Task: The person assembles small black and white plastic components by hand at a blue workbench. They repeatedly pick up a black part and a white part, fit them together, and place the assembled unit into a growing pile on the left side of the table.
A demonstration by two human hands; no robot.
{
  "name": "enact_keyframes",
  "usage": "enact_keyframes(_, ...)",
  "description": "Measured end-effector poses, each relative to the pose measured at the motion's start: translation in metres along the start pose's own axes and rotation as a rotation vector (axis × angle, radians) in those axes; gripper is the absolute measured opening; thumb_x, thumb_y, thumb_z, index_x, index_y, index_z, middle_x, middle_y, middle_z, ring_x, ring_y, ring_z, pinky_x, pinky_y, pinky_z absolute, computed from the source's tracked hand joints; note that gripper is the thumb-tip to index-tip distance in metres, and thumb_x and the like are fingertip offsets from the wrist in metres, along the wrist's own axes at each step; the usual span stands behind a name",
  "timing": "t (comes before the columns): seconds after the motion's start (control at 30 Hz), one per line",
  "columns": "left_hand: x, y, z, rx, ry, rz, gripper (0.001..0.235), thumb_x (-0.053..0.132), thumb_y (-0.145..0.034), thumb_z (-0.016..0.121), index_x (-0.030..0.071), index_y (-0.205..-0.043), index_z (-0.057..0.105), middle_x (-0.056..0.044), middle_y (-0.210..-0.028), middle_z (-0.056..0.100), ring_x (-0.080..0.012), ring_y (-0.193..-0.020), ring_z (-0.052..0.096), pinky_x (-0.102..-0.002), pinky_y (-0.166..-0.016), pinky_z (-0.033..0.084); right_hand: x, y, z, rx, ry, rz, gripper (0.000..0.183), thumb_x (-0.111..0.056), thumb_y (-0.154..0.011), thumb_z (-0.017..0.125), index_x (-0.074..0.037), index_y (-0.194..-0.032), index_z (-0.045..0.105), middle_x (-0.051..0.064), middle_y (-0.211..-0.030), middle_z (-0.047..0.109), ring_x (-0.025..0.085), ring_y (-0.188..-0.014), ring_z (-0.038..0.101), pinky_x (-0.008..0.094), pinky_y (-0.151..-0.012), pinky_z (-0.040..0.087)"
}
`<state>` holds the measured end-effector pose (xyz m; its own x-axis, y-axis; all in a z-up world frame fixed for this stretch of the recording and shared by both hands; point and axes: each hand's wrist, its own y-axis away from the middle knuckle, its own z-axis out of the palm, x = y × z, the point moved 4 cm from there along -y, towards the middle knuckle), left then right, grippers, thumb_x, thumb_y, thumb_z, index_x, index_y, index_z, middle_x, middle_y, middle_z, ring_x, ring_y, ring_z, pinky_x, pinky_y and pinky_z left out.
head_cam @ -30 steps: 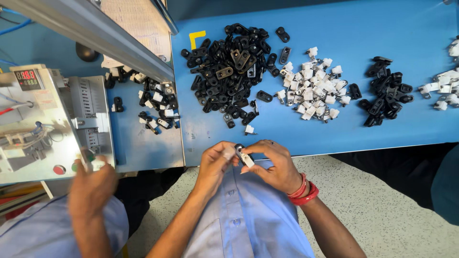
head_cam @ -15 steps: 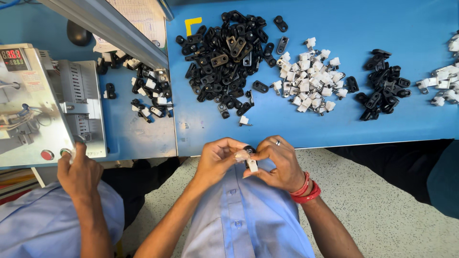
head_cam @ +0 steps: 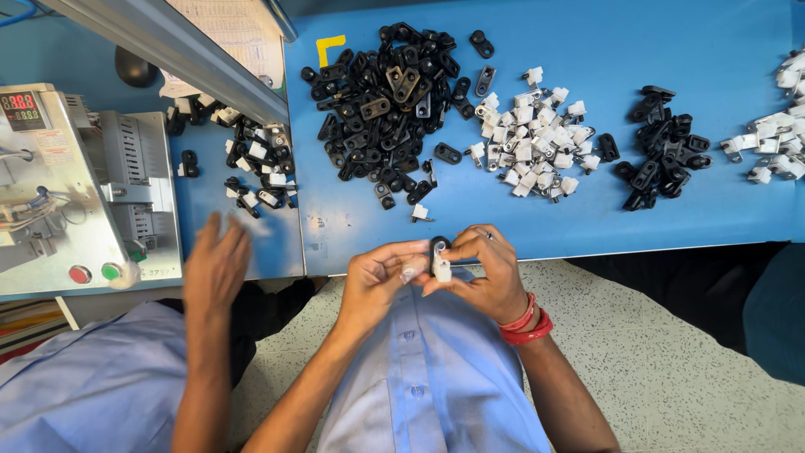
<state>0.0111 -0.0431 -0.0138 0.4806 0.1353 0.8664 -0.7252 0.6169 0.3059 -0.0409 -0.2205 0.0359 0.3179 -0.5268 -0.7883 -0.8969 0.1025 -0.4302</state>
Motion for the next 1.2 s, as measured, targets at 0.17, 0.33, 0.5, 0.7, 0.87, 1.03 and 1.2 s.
enact_keyframes(0.17, 0.002, -0.005, -0.007, 0.061, 0.061, -0.058, 0.038, 0.005, -0.098, 0.06, 0.003, -0.135, 0.062, -0.013, -0.107, 0.076, -0.0175, -0.094, 0.074, -0.032, -0.091, 0.06, 0.001, -0.003, 0.002, -0.065, 0.025, 0.088, 0.038, -0.014, -0.09, 0.079, -0.004, -0.124, 0.063, 0.013, -0.117, 0.075, 0.03, -0.1, 0.071, 0.039, -0.089, 0.055)
enact_keyframes(0.33, 0.009, -0.008, -0.02, 0.165, -0.419, 0.141, 0.033, -0.001, -0.096, 0.064, 0.003, -0.129, 0.069, -0.013, -0.118, 0.075, -0.0225, -0.105, 0.069, -0.038, -0.098, 0.056, 0.011, -0.008, 0.009, -0.203, -0.043, 0.203, 0.058, -0.009, -0.098, 0.062, 0.005, -0.15, 0.041, 0.017, -0.127, 0.07, 0.032, -0.106, 0.069, 0.042, -0.09, 0.054)
enact_keyframes(0.5, 0.049, -0.009, -0.101, 0.675, -1.097, 0.666, 0.046, -0.013, -0.09, 0.051, 0.003, -0.132, 0.06, -0.018, -0.144, 0.058, -0.035, -0.138, 0.055, -0.044, -0.121, 0.042, 0.055, -0.01, 0.005, -0.116, 0.136, 0.399, 0.043, -0.019, -0.101, 0.064, -0.004, -0.14, 0.055, 0.012, -0.123, 0.072, 0.027, -0.1, 0.073, 0.04, -0.087, 0.057)
enact_keyframes(0.7, 0.045, -0.032, -0.171, 0.597, -1.478, 0.477, 0.057, -0.014, -0.084, 0.058, 0.007, -0.138, 0.062, -0.019, -0.15, 0.054, -0.0358, -0.142, 0.046, -0.051, -0.123, 0.03, 0.092, -0.013, 0.051, -0.212, 0.278, 0.305, 0.029, -0.028, -0.092, 0.077, -0.012, -0.116, 0.073, 0.007, -0.107, 0.073, 0.029, -0.095, 0.071, 0.041, -0.082, 0.056)
enact_keyframes(0.87, 0.024, -0.032, -0.144, 0.638, -1.375, 0.606, 0.05, -0.003, -0.089, 0.068, 0.012, -0.136, 0.065, -0.016, -0.142, 0.057, -0.0334, -0.135, 0.049, -0.047, -0.117, 0.034, 0.107, -0.011, 0.071, -0.294, 0.252, 0.333, 0.032, -0.025, -0.081, 0.08, -0.012, -0.11, 0.073, 0.005, -0.099, 0.072, 0.03, -0.094, 0.067, 0.043, -0.081, 0.052)
enact_keyframes(1.03, -0.012, -0.082, -0.05, 0.309, -1.351, 0.604, 0.044, 0.012, -0.08, 0.079, 0.013, -0.124, 0.073, -0.007, -0.114, 0.061, -0.027, -0.107, 0.053, -0.044, -0.098, 0.036, 0.106, -0.004, 0.066, -0.41, 0.171, 0.281, 0.025, -0.018, -0.075, 0.084, -0.012, -0.097, 0.075, 0.008, -0.098, 0.071, 0.031, -0.092, 0.067, 0.044, -0.083, 0.051)
enact_keyframes(1.2, -0.016, -0.114, -0.018, 0.227, -1.365, 0.483, 0.025, 0.014, -0.081, 0.081, 0.012, -0.103, 0.072, -0.009, -0.11, 0.062, -0.0299, -0.104, 0.055, -0.043, -0.093, 0.039, 0.087, 0.008, 0.042, -0.235, 0.009, 0.357, 0.023, -0.011, -0.081, 0.082, -0.008, -0.102, 0.073, 0.008, -0.1, 0.074, 0.028, -0.094, 0.069, 0.038, -0.085, 0.053)
